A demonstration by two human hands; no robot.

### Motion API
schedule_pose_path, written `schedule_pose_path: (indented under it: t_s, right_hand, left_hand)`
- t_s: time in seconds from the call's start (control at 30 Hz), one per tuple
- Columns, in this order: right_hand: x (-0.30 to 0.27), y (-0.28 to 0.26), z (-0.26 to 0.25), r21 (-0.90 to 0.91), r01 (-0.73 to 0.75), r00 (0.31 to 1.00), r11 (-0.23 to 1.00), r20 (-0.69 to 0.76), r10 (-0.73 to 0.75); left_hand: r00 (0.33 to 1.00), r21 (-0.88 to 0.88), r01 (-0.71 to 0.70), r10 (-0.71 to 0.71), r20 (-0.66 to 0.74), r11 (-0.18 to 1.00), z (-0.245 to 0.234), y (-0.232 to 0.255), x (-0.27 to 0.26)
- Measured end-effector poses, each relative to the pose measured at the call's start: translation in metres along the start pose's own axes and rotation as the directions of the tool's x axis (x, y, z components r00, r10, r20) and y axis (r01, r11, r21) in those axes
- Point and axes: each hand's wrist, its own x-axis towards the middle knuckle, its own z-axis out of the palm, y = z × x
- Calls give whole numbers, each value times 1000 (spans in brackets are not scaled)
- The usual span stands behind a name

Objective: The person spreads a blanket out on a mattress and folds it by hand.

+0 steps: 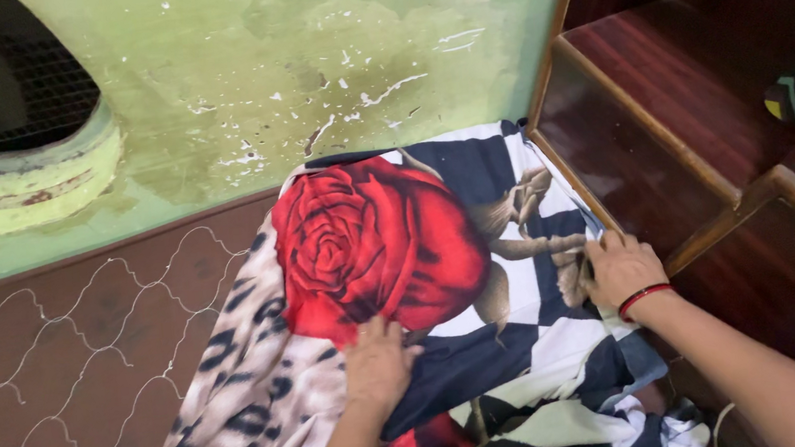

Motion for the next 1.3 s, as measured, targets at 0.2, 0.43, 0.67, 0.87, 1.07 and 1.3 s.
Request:
schedule_pose_path:
  t_s: [0.2,0.43,0.67,0.87,1.07,1.3]
  right_hand:
    - [7,18,84,-203,-54,997,978,42,64]
    - [16,-1,65,-374,62,975,925,219,23]
    - [31,13,61,-476,52,957,878,-227,-180]
    - [33,23,75,-370,58,989,927,-108,-104]
    - [23,17,43,-231,99,964,968,-219,-151]
    - [39,23,50,375,-302,950,876,47,308]
  left_hand:
    - [930,128,246,-272,249,961,-31,-30,3]
    - [889,84,328,-338,310,941,-38,-37,11]
    - [808,151,333,-364,463,931,-46,-42,33]
    - [761,172,317,-358,542,933,-49,-43,40]
    - [755,174,287,-334,564,942,-49,-44,37]
    - [792,163,207,-263,551,965,-44,-58,32]
